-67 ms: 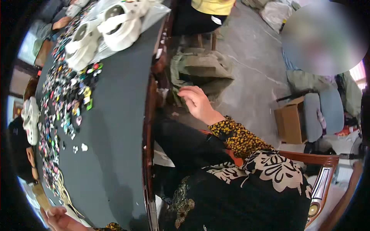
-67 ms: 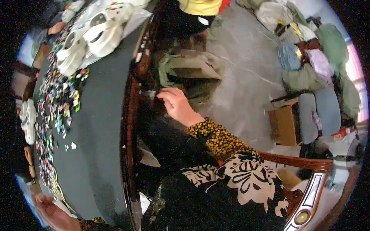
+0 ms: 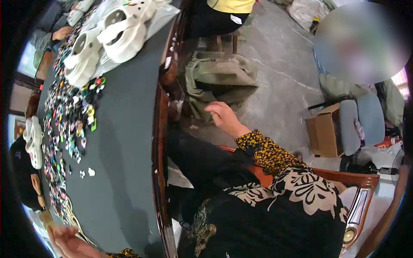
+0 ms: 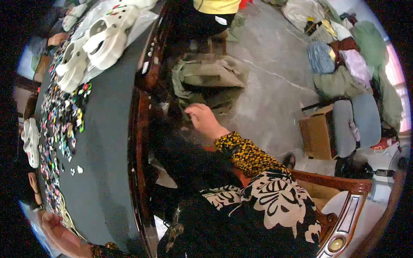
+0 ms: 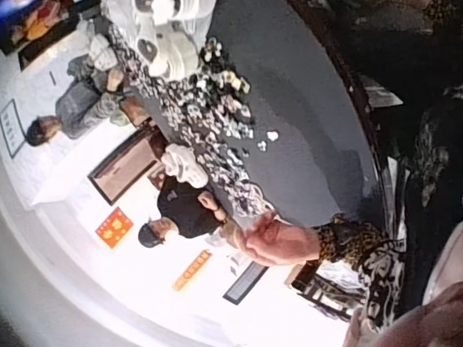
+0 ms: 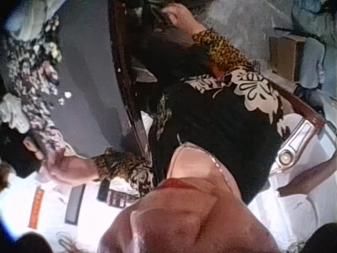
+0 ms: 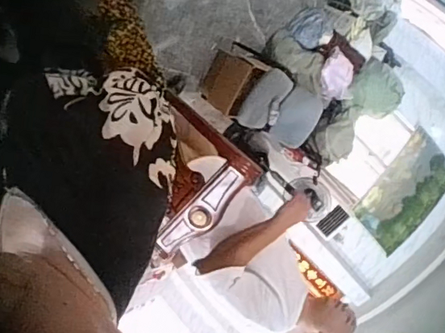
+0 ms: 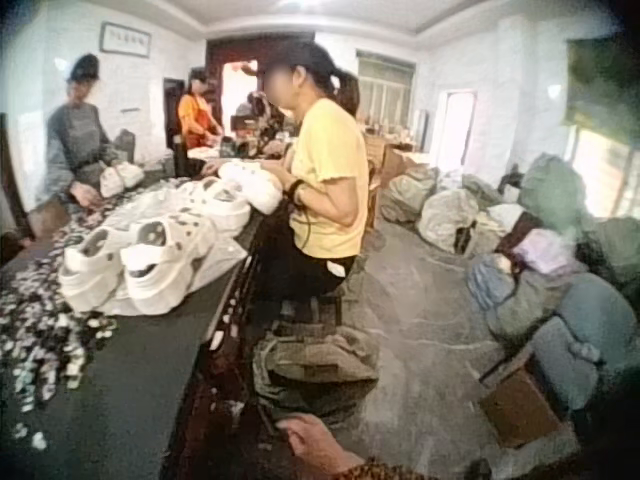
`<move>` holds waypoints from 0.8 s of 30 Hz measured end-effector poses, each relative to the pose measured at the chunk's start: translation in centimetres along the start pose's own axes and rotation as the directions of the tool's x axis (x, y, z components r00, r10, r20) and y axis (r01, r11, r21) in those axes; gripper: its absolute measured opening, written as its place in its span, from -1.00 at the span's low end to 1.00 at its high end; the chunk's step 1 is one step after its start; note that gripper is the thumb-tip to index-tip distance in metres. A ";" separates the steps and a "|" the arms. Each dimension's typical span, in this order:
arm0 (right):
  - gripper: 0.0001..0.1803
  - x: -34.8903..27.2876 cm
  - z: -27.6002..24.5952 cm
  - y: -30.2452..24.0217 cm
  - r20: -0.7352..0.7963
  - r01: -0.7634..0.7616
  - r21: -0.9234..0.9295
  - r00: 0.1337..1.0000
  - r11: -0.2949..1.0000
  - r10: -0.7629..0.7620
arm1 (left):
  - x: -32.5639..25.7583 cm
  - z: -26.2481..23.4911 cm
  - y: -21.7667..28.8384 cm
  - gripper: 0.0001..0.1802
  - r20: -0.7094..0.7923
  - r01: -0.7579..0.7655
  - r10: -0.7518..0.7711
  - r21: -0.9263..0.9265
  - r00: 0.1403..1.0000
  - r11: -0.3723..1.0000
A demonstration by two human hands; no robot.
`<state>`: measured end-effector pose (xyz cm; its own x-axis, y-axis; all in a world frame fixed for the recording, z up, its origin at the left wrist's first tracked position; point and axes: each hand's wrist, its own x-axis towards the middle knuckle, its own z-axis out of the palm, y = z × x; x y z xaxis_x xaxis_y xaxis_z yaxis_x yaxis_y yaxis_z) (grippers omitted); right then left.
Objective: Decorating white clogs with colorful charms and then placing the finished pair into a plastic bag.
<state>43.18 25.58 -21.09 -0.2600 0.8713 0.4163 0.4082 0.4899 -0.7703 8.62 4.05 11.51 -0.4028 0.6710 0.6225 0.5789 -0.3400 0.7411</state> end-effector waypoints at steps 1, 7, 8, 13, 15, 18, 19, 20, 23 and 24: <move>-0.77 -1.8 -0.2 3.1 0.003 -0.108 -0.031 0.994 0.994 0.109 | -0.2 0.8 -0.8 -0.68 -0.014 0.147 -0.147 -0.003 0.989 0.989; -0.63 -4.2 -1.3 13.5 -0.226 -0.303 -0.379 0.947 0.874 0.231 | -0.1 11.1 -0.4 -0.68 0.365 0.153 -0.269 0.317 0.891 0.936; -0.63 -3.3 -1.4 14.1 -0.229 -0.308 -0.366 0.945 0.878 0.235 | -0.1 12.3 0.0 -0.71 0.465 0.125 -0.321 0.403 0.825 0.907; -0.53 1.2 -2.4 18.2 -0.159 -0.387 -0.238 0.920 0.891 0.357 | -0.9 17.3 -1.6 -0.80 0.568 0.118 -0.368 0.428 0.736 0.896; -0.49 4.0 -3.6 18.4 -0.249 -0.397 -0.261 0.909 0.880 0.335 | -1.3 18.4 -2.2 -0.81 0.640 -0.005 -0.327 0.460 0.695 0.888; -0.42 7.8 -5.8 19.4 -0.250 -0.305 -0.353 0.942 0.885 0.226 | -1.6 19.4 -2.9 -0.82 0.689 -0.048 -0.310 0.448 0.655 0.893; -0.38 9.3 -6.5 19.2 -0.220 -0.317 -0.361 0.943 0.877 0.250 | -1.7 19.4 -3.2 -0.82 0.688 -0.048 -0.306 0.444 0.658 0.895; -0.38 10.4 -7.1 19.5 -0.217 -0.320 -0.361 0.942 0.876 0.254 | -1.8 19.7 -3.4 -0.82 0.689 -0.045 -0.310 0.446 0.655 0.894; -0.32 13.2 -9.2 20.0 -0.265 -0.178 -0.390 0.961 0.903 0.075 | -1.9 20.2 -3.3 -0.85 0.622 0.041 -0.370 0.476 0.690 0.878; -0.30 13.9 -9.7 20.2 -0.250 -0.189 -0.415 0.964 0.890 0.088 | -1.8 20.3 -3.6 -0.85 0.618 0.041 -0.375 0.484 0.691 0.874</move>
<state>56.31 47.85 -26.21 0.0038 0.8910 0.4541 0.7757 0.2839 -0.5636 21.63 17.40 2.60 -0.0576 0.9983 -0.0028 0.8327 0.0496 0.5515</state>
